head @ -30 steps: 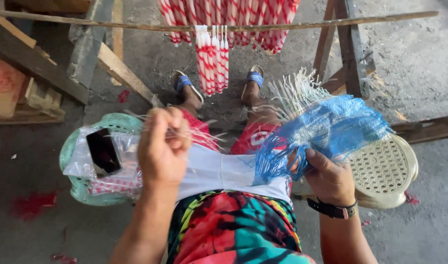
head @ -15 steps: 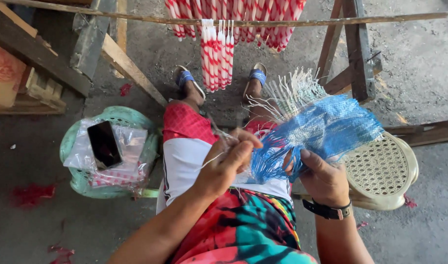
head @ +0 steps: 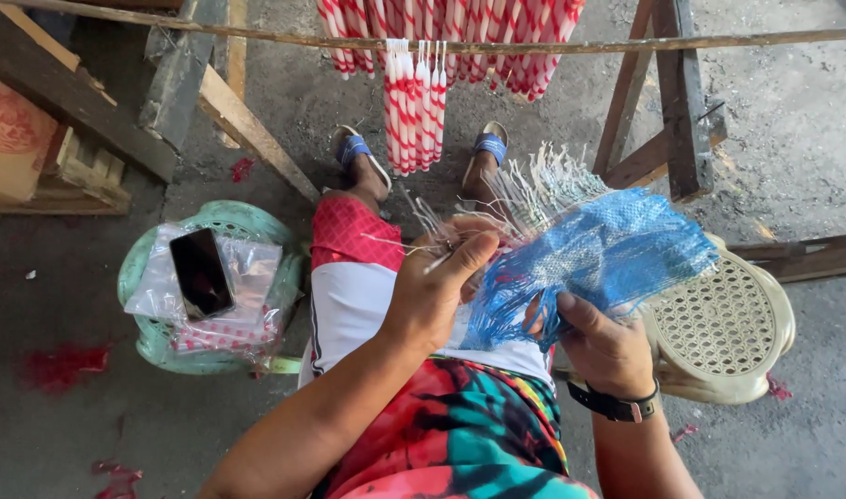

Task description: Removing finished candles from a wooden drying rack and preparing them for packaging in plastic bags.

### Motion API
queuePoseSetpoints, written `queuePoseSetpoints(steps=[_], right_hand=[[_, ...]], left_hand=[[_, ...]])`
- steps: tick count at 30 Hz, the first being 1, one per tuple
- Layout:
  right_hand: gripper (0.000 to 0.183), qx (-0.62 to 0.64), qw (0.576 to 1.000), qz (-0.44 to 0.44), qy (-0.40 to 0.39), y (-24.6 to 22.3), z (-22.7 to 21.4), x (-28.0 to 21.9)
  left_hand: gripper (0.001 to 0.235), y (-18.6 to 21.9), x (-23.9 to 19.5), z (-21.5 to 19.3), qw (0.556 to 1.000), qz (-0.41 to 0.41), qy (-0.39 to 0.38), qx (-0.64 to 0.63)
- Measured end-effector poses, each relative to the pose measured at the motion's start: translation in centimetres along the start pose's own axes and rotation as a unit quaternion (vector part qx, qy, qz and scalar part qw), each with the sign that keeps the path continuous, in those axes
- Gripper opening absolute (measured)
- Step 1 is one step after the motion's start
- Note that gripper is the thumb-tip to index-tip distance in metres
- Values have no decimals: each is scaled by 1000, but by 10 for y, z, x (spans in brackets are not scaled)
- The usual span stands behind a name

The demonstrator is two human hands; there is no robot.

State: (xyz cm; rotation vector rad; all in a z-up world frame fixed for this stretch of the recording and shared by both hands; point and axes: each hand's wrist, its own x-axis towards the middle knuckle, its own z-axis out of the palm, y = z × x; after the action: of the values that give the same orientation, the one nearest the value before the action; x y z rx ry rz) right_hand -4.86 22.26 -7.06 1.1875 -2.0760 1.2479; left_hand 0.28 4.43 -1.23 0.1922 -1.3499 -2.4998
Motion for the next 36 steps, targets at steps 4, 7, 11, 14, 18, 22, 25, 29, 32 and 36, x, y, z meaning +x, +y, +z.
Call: queuePoseSetpoints(steps=[4, 7, 11, 14, 18, 22, 25, 29, 32, 36], right_hand=[[40, -17, 1000, -24, -10, -10, -10, 9], [34, 48, 999, -5, -13, -28, -11, 26], [18, 377, 904, 199, 18, -53, -1, 43], [12, 589, 735, 333, 43, -64, 6, 46], [14, 541, 756, 360, 69, -64, 11, 35], [15, 531, 757, 379, 35, -59, 8, 34], [15, 519, 758, 391, 52, -56, 3, 31], [16, 467, 774, 416, 97, -46, -12, 25], [17, 475, 771, 409, 114, -30, -18, 16], [18, 486, 769, 392, 138, -20, -17, 11]], left_hand=[[14, -5, 3, -4, 1000, 16, 17, -4], [11, -3, 4, -11, 998, 39, 35, 17], [13, -5, 5, -25, 996, 57, 51, 47], [14, 3, 7, -30, 992, 87, 49, 78], [10, 29, 4, -19, 972, 147, 44, 178], [10, 25, 7, -28, 953, 190, 56, 228], [13, 40, 15, -38, 940, 214, 115, 239], [19, 72, 25, -76, 933, 274, 191, 136], [24, 96, 7, -79, 946, 272, 120, 130], [25, 87, -4, -72, 951, 257, 96, 145]])
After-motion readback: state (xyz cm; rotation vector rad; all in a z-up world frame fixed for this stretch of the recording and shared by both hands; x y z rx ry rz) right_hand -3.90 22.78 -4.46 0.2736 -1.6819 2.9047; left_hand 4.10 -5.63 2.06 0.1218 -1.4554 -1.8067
